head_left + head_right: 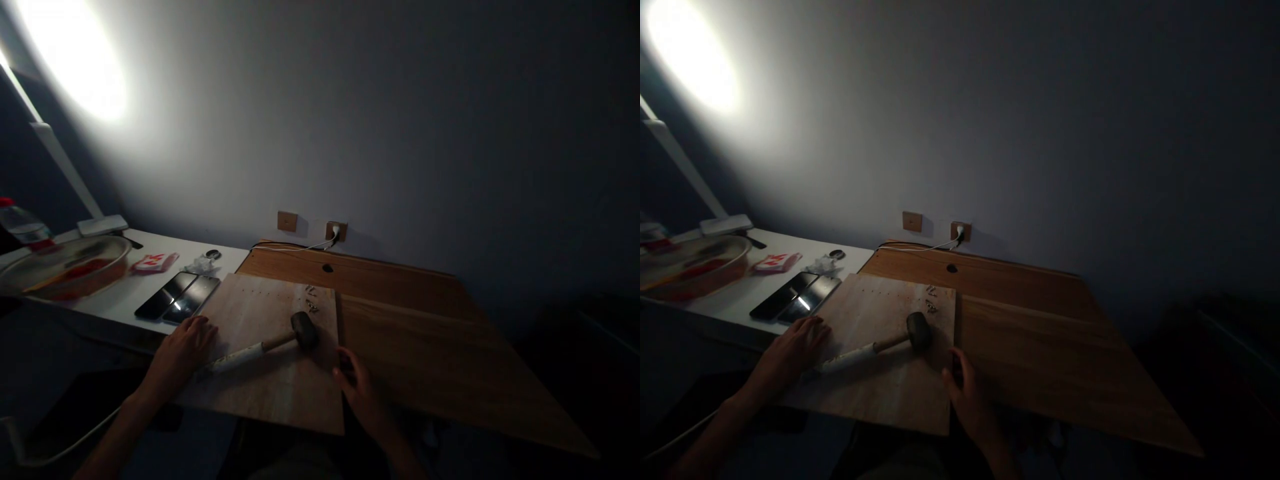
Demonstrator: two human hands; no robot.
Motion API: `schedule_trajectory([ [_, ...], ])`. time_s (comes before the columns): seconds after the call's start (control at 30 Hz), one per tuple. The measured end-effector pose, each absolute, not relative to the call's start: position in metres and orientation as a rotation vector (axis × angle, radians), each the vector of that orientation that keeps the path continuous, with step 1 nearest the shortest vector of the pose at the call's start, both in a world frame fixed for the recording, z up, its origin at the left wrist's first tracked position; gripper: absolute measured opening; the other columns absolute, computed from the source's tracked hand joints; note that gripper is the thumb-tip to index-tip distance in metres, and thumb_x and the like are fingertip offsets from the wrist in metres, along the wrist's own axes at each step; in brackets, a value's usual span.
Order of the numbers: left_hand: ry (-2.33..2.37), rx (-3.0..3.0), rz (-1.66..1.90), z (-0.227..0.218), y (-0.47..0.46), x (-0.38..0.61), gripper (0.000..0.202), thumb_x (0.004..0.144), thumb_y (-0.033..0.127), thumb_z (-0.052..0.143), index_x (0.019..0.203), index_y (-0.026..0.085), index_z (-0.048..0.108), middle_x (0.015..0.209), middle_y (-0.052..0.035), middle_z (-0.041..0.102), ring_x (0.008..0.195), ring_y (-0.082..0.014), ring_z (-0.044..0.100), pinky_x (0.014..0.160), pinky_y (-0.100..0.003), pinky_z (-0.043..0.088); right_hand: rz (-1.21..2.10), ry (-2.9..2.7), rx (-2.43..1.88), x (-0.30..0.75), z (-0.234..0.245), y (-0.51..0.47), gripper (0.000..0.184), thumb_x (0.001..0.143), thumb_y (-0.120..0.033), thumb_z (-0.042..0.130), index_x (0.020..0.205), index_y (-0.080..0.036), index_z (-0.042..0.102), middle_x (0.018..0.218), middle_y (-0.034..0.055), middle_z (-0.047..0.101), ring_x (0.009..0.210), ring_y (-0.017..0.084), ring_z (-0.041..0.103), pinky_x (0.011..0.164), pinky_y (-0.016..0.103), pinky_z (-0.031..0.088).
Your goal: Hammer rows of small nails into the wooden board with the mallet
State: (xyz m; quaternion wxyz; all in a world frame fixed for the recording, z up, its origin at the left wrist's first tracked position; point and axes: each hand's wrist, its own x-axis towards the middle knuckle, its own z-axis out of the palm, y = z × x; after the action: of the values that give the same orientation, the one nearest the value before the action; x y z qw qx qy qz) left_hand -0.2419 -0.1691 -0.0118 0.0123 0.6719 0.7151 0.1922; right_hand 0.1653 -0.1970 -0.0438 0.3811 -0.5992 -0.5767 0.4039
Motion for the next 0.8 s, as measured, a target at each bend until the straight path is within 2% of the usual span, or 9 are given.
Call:
schedule_trajectory([
  [0.17,2.259,1.984,0.629,-0.015,-0.168,-0.244,0.045,0.098,0.053,0.040,0.121,0.021,0.062,0.128,-0.0119,0.065,0.101,-0.0287,0.071,0.089,-0.044,0.058,1.070,-1.454,-1.504,0.164,-0.045,-0.197,0.047,0.089,-0.048,0.060,0.129,-0.023,0.066,0.131,0.0123,0.073,0.116,0.030,0.072,0.100,0.044,0.057],
  [0.37,2.097,1.927,0.762,-0.004,-0.165,-0.229,0.053,0.094,0.065,0.046,0.118,0.022,0.067,0.128,-0.0110,0.063,0.103,-0.0285,0.071,0.091,-0.044,0.058,1.106,-1.433,-1.514,0.169,-0.035,-0.195,0.053,0.084,-0.053,0.062,0.126,-0.021,0.066,0.129,0.0150,0.074,0.116,0.032,0.072,0.099,0.044,0.058],
  [0.47,2.038,1.949,0.771,-0.001,-0.164,-0.214,0.052,0.094,0.065,0.048,0.113,0.022,0.069,0.122,-0.0098,0.065,0.101,-0.0283,0.071,0.092,-0.043,0.058,1.067,-1.398,-1.556,0.187,-0.037,-0.195,0.055,0.081,-0.057,0.063,0.124,-0.022,0.066,0.125,0.0142,0.075,0.115,0.032,0.073,0.099,0.046,0.057],
  [0.6,1.931,2.023,0.732,-0.009,-0.166,-0.180,0.044,0.098,0.059,0.048,0.115,0.023,0.068,0.116,-0.0088,0.064,0.100,-0.0270,0.070,0.093,-0.043,0.057,0.961,-1.345,-1.650,0.229,-0.043,-0.200,0.054,0.080,-0.059,0.063,0.120,-0.024,0.068,0.125,0.0133,0.076,0.116,0.033,0.072,0.101,0.048,0.056],
  [0.8,1.582,2.410,0.565,-0.019,-0.180,-0.123,0.021,0.098,0.032,0.055,0.114,0.026,0.068,0.120,-0.0102,0.063,0.111,-0.0275,0.064,0.094,-0.042,0.055,0.796,-1.255,-1.829,0.305,-0.049,-0.219,0.060,0.073,-0.067,0.061,0.113,-0.023,0.069,0.125,0.0153,0.076,0.120,0.035,0.070,0.103,0.048,0.055],
])
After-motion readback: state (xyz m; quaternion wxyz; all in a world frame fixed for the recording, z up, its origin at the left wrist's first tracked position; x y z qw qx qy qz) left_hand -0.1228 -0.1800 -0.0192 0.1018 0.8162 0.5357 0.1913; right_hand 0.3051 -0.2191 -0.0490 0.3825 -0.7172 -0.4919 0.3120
